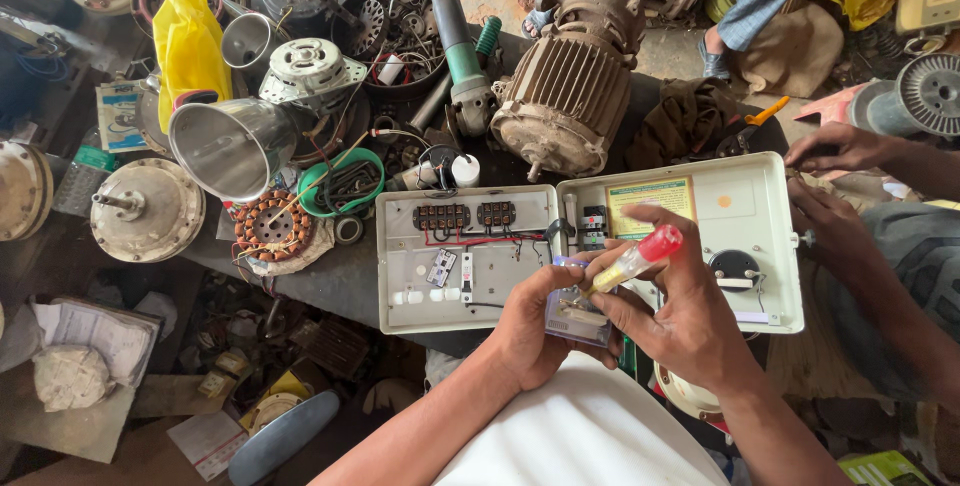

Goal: The person works on an open electrical control box, using a screwdriver to tighten screws on a small component and a larger black switch. They handle wires and various electrical parts, including a motor starter, while assembling or repairing the internal circuitry.

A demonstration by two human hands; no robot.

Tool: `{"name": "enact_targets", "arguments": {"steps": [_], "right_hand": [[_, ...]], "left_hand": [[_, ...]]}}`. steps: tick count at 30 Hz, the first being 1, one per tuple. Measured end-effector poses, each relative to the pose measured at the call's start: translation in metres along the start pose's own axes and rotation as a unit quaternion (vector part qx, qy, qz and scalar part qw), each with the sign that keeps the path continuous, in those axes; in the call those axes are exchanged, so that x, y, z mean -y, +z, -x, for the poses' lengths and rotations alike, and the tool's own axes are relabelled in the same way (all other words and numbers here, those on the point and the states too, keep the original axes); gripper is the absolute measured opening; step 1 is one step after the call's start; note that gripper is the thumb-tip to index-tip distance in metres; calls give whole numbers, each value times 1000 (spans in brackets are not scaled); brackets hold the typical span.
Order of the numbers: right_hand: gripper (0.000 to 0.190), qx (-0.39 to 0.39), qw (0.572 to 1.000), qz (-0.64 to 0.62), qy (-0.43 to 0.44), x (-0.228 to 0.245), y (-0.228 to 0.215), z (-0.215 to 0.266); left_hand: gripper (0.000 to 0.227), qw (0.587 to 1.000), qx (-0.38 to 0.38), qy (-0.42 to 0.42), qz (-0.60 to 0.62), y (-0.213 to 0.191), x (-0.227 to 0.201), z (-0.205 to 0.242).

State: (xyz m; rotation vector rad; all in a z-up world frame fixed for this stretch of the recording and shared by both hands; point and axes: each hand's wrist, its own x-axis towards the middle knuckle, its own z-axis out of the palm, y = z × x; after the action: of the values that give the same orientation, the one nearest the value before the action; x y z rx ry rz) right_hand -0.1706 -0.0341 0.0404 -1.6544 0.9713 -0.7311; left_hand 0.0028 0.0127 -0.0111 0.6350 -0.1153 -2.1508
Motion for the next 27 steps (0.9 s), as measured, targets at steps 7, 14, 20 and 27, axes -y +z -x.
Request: {"name": "enact_targets", "arguments": {"steps": [7,14,20,27], "right_hand": [[106,-19,1000,-6,13,0,3,-1],[102,-19,998,45,-33,-6,6,1],[102,-13,989,106,-100,-4,9,-1],[104,-27,982,153,-110,-7,12,-2]], "left_hand": [[68,1000,23,16,4,0,1,0],[74,999,39,19,-8,-6,1,2],[68,999,22,13,-20,-8,2,1],[65,1000,8,10,-24,-4,0,1]]}}
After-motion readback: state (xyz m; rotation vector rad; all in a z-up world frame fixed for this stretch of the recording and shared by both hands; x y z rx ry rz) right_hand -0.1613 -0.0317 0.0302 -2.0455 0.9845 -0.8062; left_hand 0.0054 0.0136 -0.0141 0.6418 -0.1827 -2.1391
